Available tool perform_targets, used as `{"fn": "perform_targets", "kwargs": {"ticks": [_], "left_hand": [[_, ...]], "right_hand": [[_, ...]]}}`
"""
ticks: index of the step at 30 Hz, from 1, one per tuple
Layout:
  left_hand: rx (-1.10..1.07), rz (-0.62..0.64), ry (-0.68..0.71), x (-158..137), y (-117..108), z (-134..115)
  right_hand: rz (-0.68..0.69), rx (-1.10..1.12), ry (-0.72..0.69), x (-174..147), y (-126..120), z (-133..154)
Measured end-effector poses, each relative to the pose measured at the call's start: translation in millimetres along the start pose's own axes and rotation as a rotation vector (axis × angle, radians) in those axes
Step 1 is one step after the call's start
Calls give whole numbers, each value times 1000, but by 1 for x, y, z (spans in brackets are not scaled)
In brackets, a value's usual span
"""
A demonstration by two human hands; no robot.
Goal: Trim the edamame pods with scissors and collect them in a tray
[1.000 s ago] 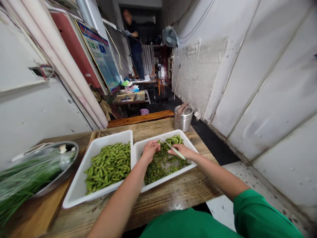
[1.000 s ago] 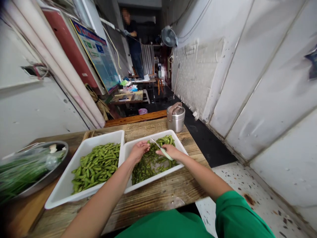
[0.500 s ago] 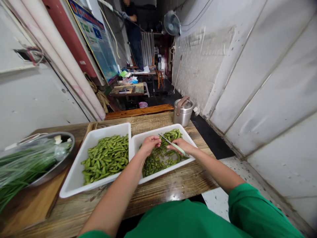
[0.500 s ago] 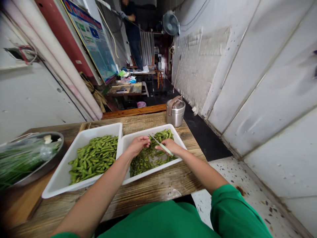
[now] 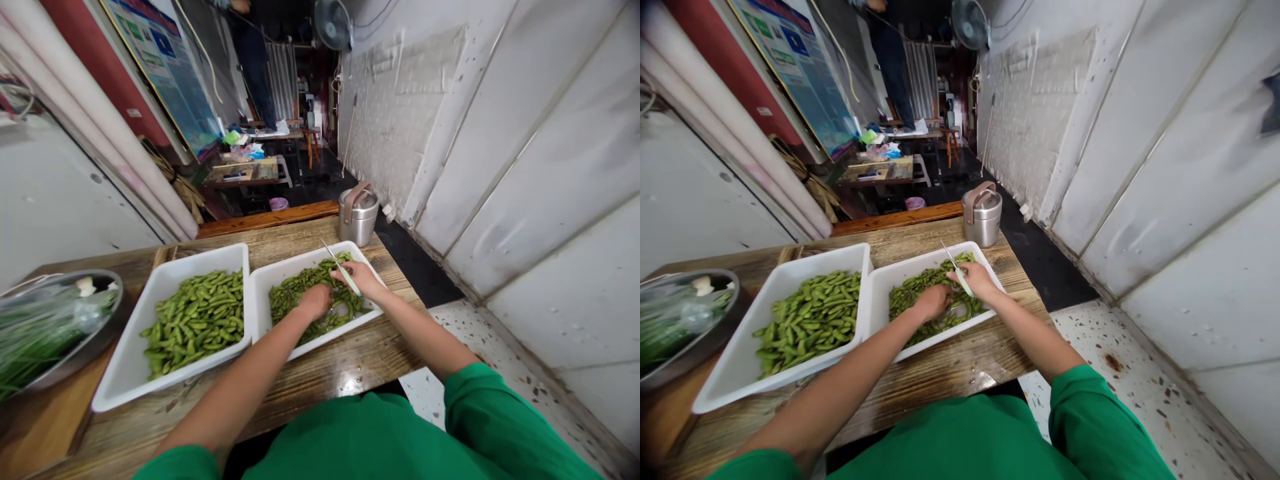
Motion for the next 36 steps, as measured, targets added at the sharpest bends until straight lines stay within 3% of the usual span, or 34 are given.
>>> {"fn": "perform_targets", "kwargs": {"ticks": [3,6,9,12,15,17,26,36], "left_hand": [[63,8,72,-1,10,-10],[-86,-10,106,-1,5,-8],[-426,-79,-6,2,-13,13],[-853,-97,-164,2,-24,40],[-1181,-97,-199,-1,-27,51],[-1279,-107,-194,-2,-28,53],[-1321,-215,-214,2,-33,63],[-1177,-243,-197,2,-38,69]], "right_hand": [[3,-29,-7,1,1,1],[15,-34,-3,1,2,2],[32,-15,6,0,4,2],[137,9,50,-5,14,0],[278,23,44,-11,27,3],[286,16,-20,-12,28,10],[267,-68,-55,-11,25,14],[304,-145,-19,-11,26,12]]}}
Point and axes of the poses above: each hand's wrist, its own x-axis towards the middle knuckle, its own y-axis out of the palm, z = x × y, the point moved 8 cm from there along x, towards the middle knuckle, and after that the axes turned 9 degrees about -y, right-handed, at the moved point
